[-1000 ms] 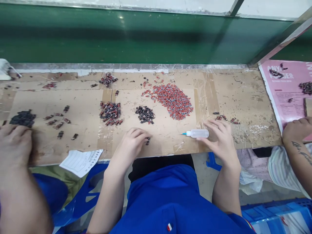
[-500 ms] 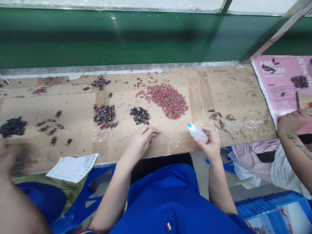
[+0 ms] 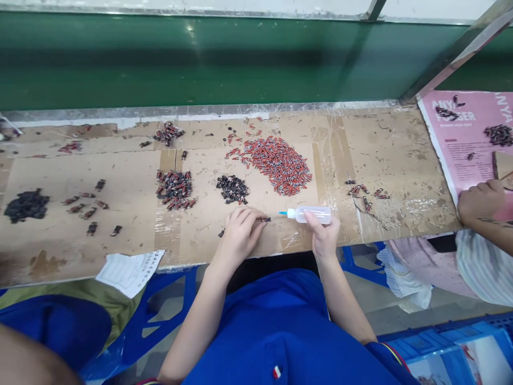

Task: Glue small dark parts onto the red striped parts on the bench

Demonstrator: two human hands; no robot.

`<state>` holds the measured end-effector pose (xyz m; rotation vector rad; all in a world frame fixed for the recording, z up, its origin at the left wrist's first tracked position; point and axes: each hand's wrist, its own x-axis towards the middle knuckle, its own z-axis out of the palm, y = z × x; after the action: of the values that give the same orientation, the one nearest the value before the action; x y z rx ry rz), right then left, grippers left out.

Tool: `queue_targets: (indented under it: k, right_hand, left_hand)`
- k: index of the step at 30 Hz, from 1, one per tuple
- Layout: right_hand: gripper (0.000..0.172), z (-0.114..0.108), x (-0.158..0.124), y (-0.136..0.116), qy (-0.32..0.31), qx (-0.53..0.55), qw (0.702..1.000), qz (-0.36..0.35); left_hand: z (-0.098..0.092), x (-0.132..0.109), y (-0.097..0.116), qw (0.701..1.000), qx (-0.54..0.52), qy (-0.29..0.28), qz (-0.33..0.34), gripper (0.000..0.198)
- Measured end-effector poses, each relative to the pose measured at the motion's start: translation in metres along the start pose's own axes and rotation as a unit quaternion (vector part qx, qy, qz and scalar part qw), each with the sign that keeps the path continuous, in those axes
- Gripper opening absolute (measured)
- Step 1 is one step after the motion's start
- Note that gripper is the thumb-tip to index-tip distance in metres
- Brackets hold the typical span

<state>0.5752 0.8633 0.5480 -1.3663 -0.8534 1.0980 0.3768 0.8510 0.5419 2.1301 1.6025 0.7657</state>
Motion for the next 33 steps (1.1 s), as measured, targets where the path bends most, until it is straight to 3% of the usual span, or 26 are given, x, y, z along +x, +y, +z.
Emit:
queue_targets:
  k: [6,14,33]
  right_hand:
    - [0.023,0.0086,-0.0041,-0.0066,-0.012,-0.114,0.993,-0.037]
    - [0.029,0.009,-0.0048,-0.0041,-0.05,-0.181,0.981,-0.05]
    - [0.026,0.0094,-0.0048,-0.0055,-0.046,-0.162,0.985,-0.039]
  left_hand:
    - [0.0,0.0028,-0.0011,0.999,-0.031,0.012,-0.022,0.011]
    - [-0.0014,0.0013,-0.002,0.999,-0.024,0.033,-0.034,0.01]
    - [-0.0013,0.0015,0.0002,0.997,-0.039,0.049,-0.039,0.005]
